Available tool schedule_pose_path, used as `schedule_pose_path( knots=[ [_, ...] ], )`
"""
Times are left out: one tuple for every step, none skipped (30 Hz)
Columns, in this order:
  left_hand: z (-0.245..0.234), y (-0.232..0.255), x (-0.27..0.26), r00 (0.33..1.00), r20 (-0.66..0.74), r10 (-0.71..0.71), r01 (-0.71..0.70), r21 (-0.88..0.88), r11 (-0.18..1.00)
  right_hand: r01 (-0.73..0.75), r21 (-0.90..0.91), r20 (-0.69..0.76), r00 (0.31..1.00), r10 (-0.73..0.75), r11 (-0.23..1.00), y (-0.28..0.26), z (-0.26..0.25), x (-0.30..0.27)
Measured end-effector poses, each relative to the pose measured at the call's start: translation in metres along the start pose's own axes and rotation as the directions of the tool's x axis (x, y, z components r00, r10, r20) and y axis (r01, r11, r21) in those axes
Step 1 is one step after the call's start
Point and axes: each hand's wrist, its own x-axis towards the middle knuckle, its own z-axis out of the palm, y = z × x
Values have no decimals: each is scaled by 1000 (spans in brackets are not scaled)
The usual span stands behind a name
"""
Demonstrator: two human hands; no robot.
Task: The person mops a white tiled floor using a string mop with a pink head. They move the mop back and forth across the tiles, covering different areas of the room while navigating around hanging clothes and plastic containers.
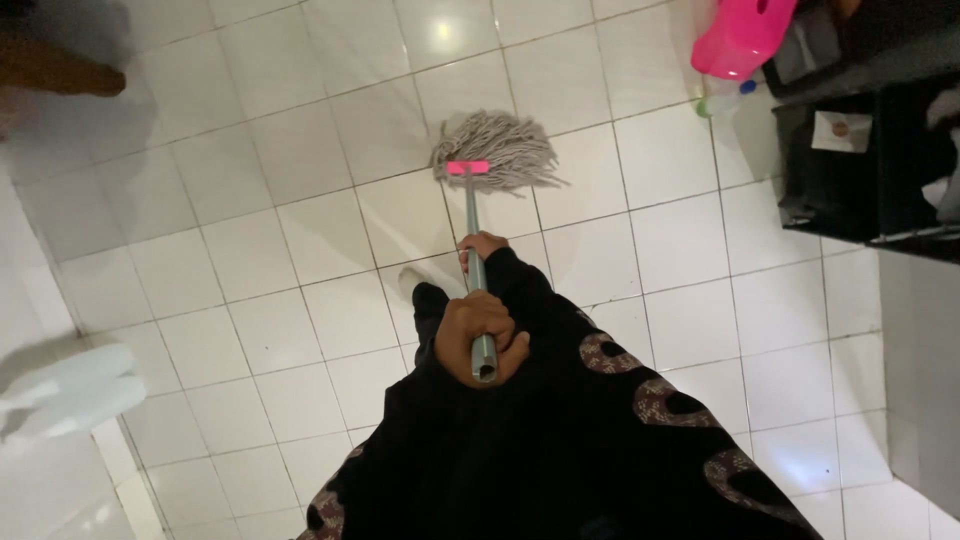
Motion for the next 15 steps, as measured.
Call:
schedule_pose_path(
  knots=[
    [-4, 5, -3, 1000, -19, -3, 3, 16, 1000, -3, -17, 17, 1000, 4, 1000, 6, 15, -2],
    [-8, 9, -7, 998, -62, 4, -2, 34, 999, -27, -68, 47, 998, 30, 997, 13, 30, -4],
    [-11, 13, -10, 994, -105, 17, -12, 50, 999, -45, -119, 72, 996, 53, 992, 18, 42, -5],
    [-21, 9, -19, 992, -122, 20, -13, 62, 998, -42, -136, 84, 995, 54, 990, 29, 46, 8],
    [-30, 5, -28, 985, -173, 23, -9, 79, 997, 562, -511, 412, 824, -388, 651, 39, 47, 20],
    [-39, 1, -36, 975, -223, 26, -5, 95, 995, 878, -474, 798, 394, -456, -70, 50, 49, 33],
    [-49, 7, -42, 972, -234, 23, 0, 99, 995, 881, -468, 805, 392, -446, -71, 40, 59, -12],
    [-58, 12, -47, 972, -234, 13, 1, 61, 998, 905, -340, 804, 420, -421, 255, 31, 70, -57],
    [-67, 17, -52, 973, -231, 6, -1, 21, 1000, 813, -179, 807, 443, -390, 553, 20, 79, -102],
    [-69, 30, -52, 971, -240, 5, 1, 25, 1000, 813, -180, 812, 440, -382, 554, 21, 79, -103],
    [-73, 42, -50, 978, -207, 18, -14, 21, 1000, 887, -170, 866, 342, -364, 429, 20, 81, -104],
    [-76, 54, -48, 984, -174, 31, -28, 17, 999, 944, -146, 912, 244, -329, 297, 19, 82, -104],
    [-79, 51, -56, 985, -169, 35, -33, 15, 999, 945, -147, 910, 245, -335, 293, 17, 80, -110],
    [-83, 48, -63, 988, -156, -8, 1, -47, 999, 908, -117, 892, 274, -360, 403, 15, 77, -116],
    [-83, 45, -73, 988, -143, -56, 40, -114, 993, 856, -86, 872, 312, -376, 510, 16, 71, -124]
  ],
)
